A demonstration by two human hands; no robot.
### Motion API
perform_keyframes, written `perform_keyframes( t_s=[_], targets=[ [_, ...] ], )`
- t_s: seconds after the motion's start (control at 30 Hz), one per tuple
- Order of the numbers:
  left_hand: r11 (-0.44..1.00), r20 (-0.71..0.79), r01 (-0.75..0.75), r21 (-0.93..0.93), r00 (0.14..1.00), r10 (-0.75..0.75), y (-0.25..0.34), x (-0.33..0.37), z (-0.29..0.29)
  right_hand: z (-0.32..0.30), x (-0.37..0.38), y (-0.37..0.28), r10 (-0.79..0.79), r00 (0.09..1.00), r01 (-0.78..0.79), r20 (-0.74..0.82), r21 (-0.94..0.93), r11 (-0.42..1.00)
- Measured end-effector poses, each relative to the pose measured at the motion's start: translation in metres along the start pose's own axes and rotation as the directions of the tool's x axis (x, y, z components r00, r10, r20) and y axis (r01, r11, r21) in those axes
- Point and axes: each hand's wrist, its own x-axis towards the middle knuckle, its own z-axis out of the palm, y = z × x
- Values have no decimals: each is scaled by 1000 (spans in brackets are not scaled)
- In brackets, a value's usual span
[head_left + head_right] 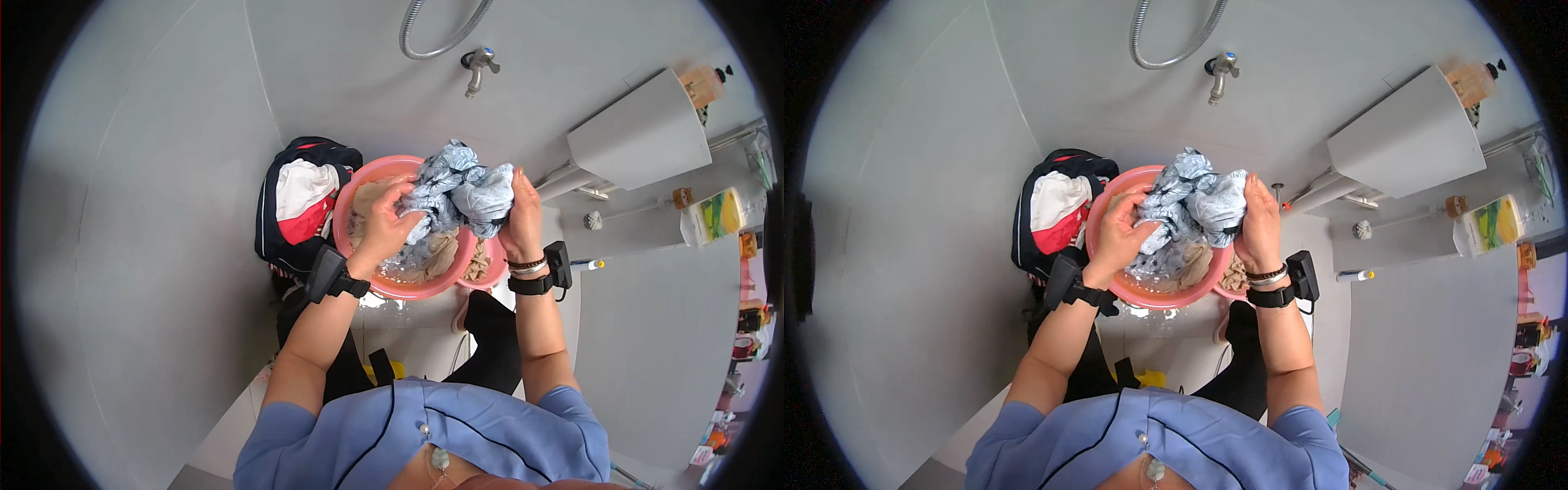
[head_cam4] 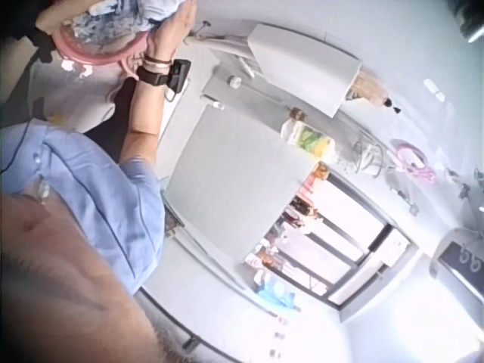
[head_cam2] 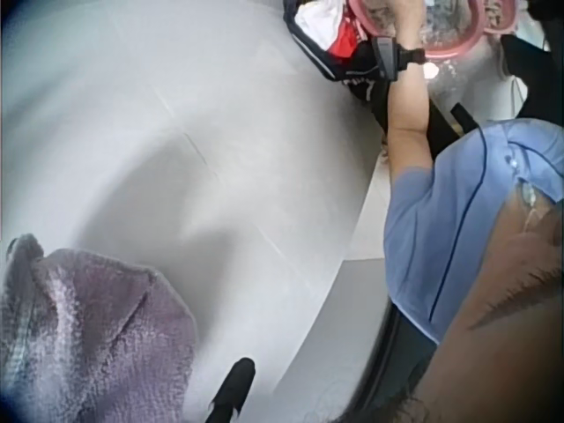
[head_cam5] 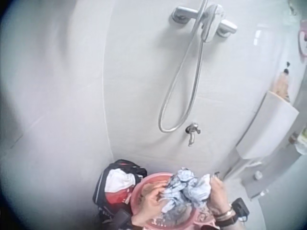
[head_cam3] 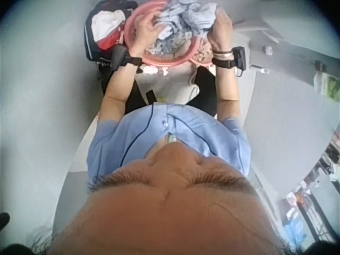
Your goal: Washing clothes by hand in a bucket in a bathroom.
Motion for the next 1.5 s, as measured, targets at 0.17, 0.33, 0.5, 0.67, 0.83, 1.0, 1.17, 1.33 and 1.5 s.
perform_keyframes(
  t_s=[0.17, 0.33, 0.5, 0.67, 0.83, 1.0, 1.17, 1.33, 1.5],
  targets=[
    [957, 96, 55, 284, 992, -86, 7, 0, -6, -8, 0, 20, -82, 997, 82, 4, -101, 992],
    [618, -14, 400, 677, 847, -532, -49, -28, -16, -37, -6, 102, -268, 934, 346, 236, -784, 515],
    [277, 107, 94, 956, 768, -631, -78, -52, -18, -54, -28, 180, -184, 888, 458, 422, -851, 258],
    [334, 135, 231, 914, 602, -787, -105, -58, -19, -53, -20, 213, 69, 900, 431, 430, -902, -1],
    [261, 103, 236, 936, 524, -845, -130, -67, -21, -57, 9, 239, 156, 907, 411, 390, -902, -132],
    [226, 44, 256, 940, 563, -825, -146, -67, -12, -81, 52, 273, 101, 959, 260, 266, -963, 62],
    [331, 168, 174, 927, 596, -785, -151, -68, -16, -91, 75, 250, -20, 999, 43, 40, -974, 223],
    [426, 111, 296, 855, 697, -708, -124, -63, -32, -54, -10, 196, -79, 952, 297, 295, -839, 456],
    [417, 156, 295, 860, 626, -764, -142, -58, -27, -58, -19, 228, -50, 888, 457, 457, -867, 196]
  ],
)
